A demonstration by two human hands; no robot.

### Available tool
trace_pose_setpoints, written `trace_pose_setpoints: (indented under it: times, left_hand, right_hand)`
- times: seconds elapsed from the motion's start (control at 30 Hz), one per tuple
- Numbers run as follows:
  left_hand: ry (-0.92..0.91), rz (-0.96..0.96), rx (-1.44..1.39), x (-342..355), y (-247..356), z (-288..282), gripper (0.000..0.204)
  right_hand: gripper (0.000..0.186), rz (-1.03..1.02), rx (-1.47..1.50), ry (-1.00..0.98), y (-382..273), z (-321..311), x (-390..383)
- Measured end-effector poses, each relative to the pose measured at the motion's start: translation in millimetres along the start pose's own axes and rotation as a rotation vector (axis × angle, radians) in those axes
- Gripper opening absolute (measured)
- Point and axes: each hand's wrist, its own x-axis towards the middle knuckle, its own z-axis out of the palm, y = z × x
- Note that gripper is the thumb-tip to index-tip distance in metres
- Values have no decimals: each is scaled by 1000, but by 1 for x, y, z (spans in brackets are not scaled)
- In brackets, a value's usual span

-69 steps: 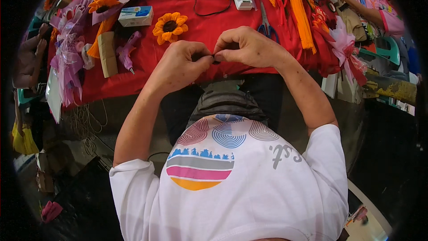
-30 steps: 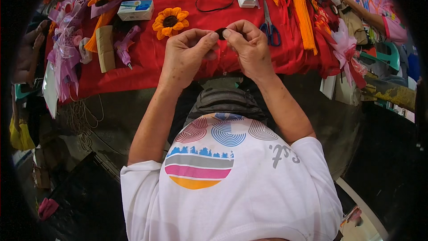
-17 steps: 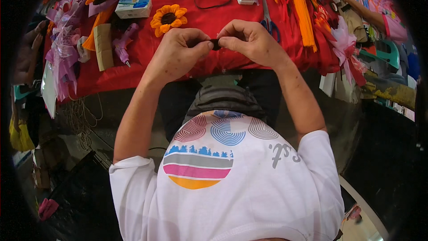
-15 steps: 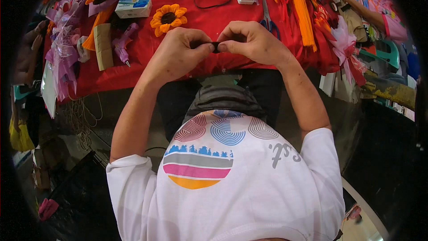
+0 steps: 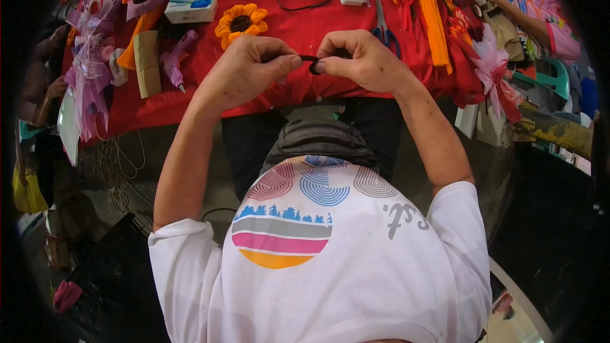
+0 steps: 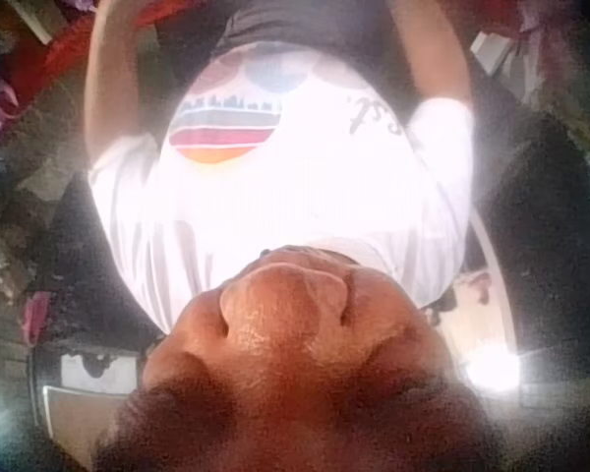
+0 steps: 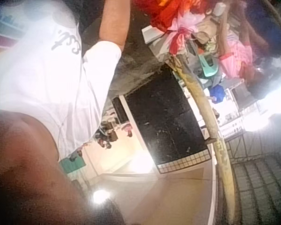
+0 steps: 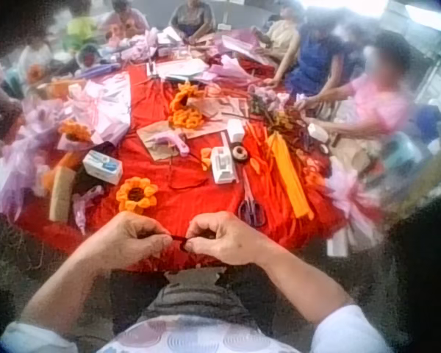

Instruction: The person assembles a decorative flower arrangement by attaching a large orange fabric flower to a wire stem, inserting the stem into a cardboard box, and manipulating small black components on a wire.

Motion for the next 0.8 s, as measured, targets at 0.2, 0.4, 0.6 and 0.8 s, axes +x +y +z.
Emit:
trace_pose_setpoints:
  times: [0.2, 0.4, 0.6, 0.8]
  left_hand:
    - [104, 65, -14, 1, -12, 8, 21]
    - [182, 54, -152, 3, -10, 17, 20]
    - [282, 66, -293, 7, -13, 32, 19]
    - [331, 50, -361, 10, -23, 40, 18]
  right_hand:
    - [8, -27, 124, 87, 9, 6, -1]
    - [12, -77, 168, 239, 16, 12, 1]
    - [12, -93, 192, 328, 17, 15, 2]
    - [12, -90, 348, 426, 19, 22, 3]
